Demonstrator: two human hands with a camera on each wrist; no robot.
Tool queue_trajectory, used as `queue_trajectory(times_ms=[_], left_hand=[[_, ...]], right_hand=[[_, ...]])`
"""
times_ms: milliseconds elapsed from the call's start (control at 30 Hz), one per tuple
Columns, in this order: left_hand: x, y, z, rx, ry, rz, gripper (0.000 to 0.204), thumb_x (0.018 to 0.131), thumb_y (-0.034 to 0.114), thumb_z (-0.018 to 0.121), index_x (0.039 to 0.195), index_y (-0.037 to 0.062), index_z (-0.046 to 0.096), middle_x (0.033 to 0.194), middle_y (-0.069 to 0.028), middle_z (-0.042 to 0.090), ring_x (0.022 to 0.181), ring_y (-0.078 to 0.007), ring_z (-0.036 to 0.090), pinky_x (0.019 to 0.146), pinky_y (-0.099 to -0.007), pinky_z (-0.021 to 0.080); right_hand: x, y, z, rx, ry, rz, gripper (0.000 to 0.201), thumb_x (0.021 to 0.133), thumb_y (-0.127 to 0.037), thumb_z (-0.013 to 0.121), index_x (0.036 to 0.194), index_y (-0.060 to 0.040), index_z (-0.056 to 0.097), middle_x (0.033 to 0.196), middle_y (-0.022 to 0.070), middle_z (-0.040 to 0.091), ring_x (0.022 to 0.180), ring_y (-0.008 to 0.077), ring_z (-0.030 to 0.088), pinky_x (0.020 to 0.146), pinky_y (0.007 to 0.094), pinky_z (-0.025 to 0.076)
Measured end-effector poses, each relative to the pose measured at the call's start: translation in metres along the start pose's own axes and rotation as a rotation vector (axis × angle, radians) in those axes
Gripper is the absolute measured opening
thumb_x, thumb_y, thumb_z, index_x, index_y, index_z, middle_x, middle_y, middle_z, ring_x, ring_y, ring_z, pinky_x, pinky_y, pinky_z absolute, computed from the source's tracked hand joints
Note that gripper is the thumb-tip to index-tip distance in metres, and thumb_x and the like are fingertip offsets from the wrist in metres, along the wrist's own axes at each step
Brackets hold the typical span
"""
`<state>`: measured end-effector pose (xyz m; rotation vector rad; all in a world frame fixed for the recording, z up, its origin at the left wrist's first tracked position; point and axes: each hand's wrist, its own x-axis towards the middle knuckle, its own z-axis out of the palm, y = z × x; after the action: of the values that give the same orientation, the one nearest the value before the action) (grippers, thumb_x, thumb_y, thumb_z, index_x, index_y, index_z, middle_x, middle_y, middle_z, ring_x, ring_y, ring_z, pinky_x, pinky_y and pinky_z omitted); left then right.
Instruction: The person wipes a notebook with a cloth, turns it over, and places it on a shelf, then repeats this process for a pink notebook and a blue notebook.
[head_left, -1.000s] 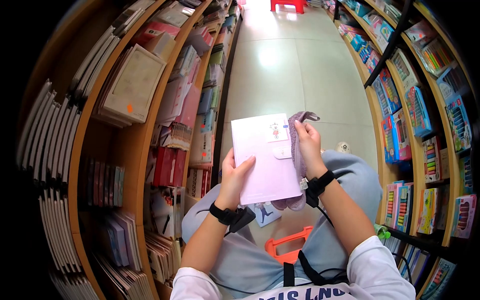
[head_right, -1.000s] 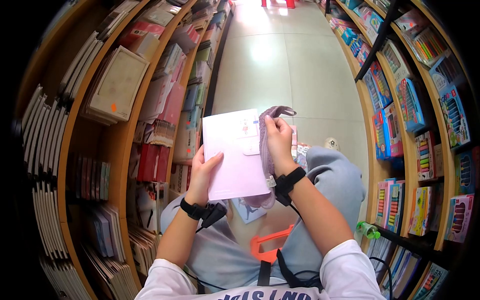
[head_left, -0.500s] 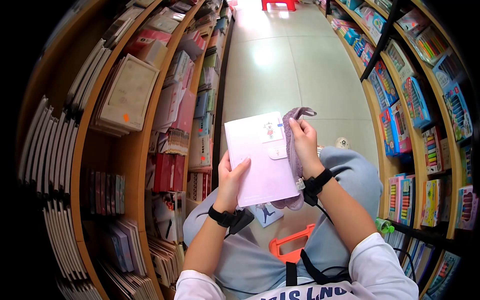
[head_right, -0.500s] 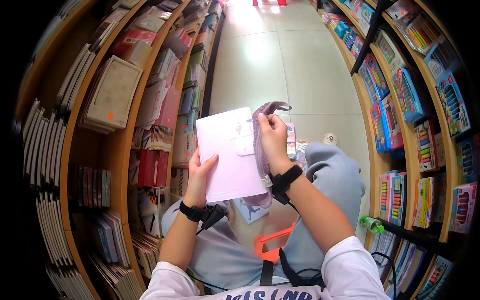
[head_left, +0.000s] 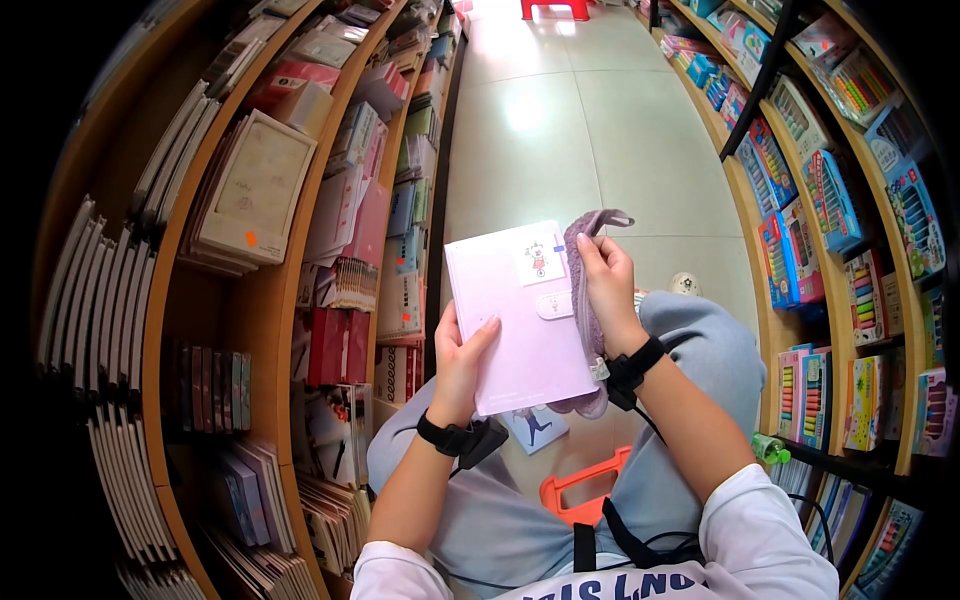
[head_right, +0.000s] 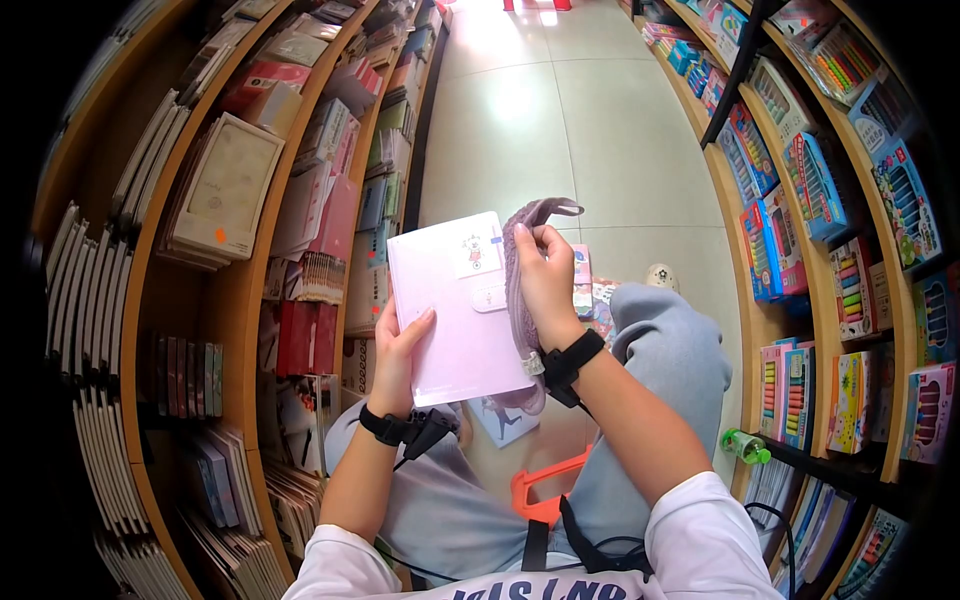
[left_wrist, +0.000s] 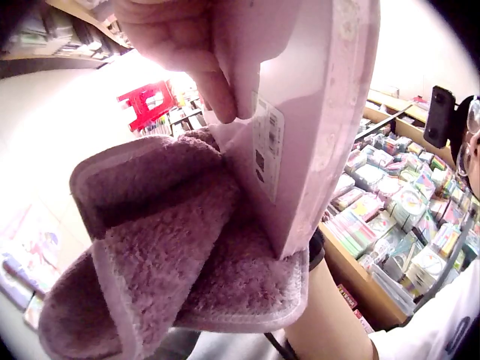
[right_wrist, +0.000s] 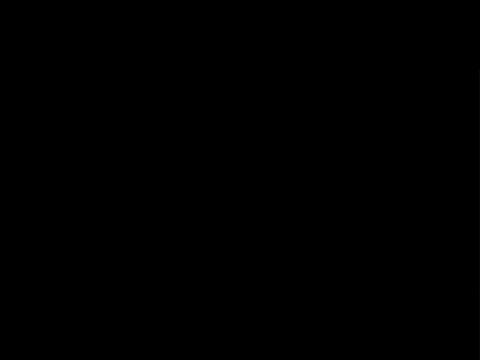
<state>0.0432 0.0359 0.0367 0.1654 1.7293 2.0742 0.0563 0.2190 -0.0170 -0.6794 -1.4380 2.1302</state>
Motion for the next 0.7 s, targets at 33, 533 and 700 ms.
queue_trajectory(times_ms=[33, 533, 700], left_hand=[[-0.0002, 0.0002, 0.0001, 0.007, 0.0, 0.006, 0.036, 0.084, 0.007, 0.059, 0.116, -0.0033, 0.047, 0.106, -0.0114, 0.059, 0.092, -0.0136, 0.058, 0.082, -0.0249, 0.046], [0.0021, -0.003, -0.0022, 0.0, 0.013, -0.036, 0.038, 0.084, 0.008, 0.06, 0.117, -0.0041, 0.047, 0.107, -0.012, 0.058, 0.093, -0.0144, 0.058, 0.082, -0.0252, 0.046], [0.0019, -0.0026, -0.0016, -0.005, 0.022, -0.058, 0.038, 0.084, 0.009, 0.06, 0.117, -0.0044, 0.046, 0.108, -0.0125, 0.058, 0.094, -0.0149, 0.058, 0.082, -0.0256, 0.046]], right_hand=[[-0.0005, -0.001, 0.0004, 0.002, 0.0, 0.0, 0.025, 0.092, -0.021, 0.054, 0.077, -0.0015, 0.055, 0.073, 0.0005, 0.056, 0.067, 0.0061, 0.047, 0.063, 0.022, 0.04], [0.0024, 0.0056, -0.0007, -0.021, 0.011, 0.029, 0.023, 0.091, -0.021, 0.055, 0.079, -0.0008, 0.057, 0.075, 0.0014, 0.057, 0.07, 0.0073, 0.048, 0.065, 0.0228, 0.041], [-0.0007, 0.0013, 0.0006, -0.043, 0.016, 0.037, 0.022, 0.093, -0.022, 0.054, 0.08, -0.0039, 0.058, 0.072, -0.0034, 0.054, 0.066, 0.0027, 0.046, 0.059, 0.019, 0.038]])
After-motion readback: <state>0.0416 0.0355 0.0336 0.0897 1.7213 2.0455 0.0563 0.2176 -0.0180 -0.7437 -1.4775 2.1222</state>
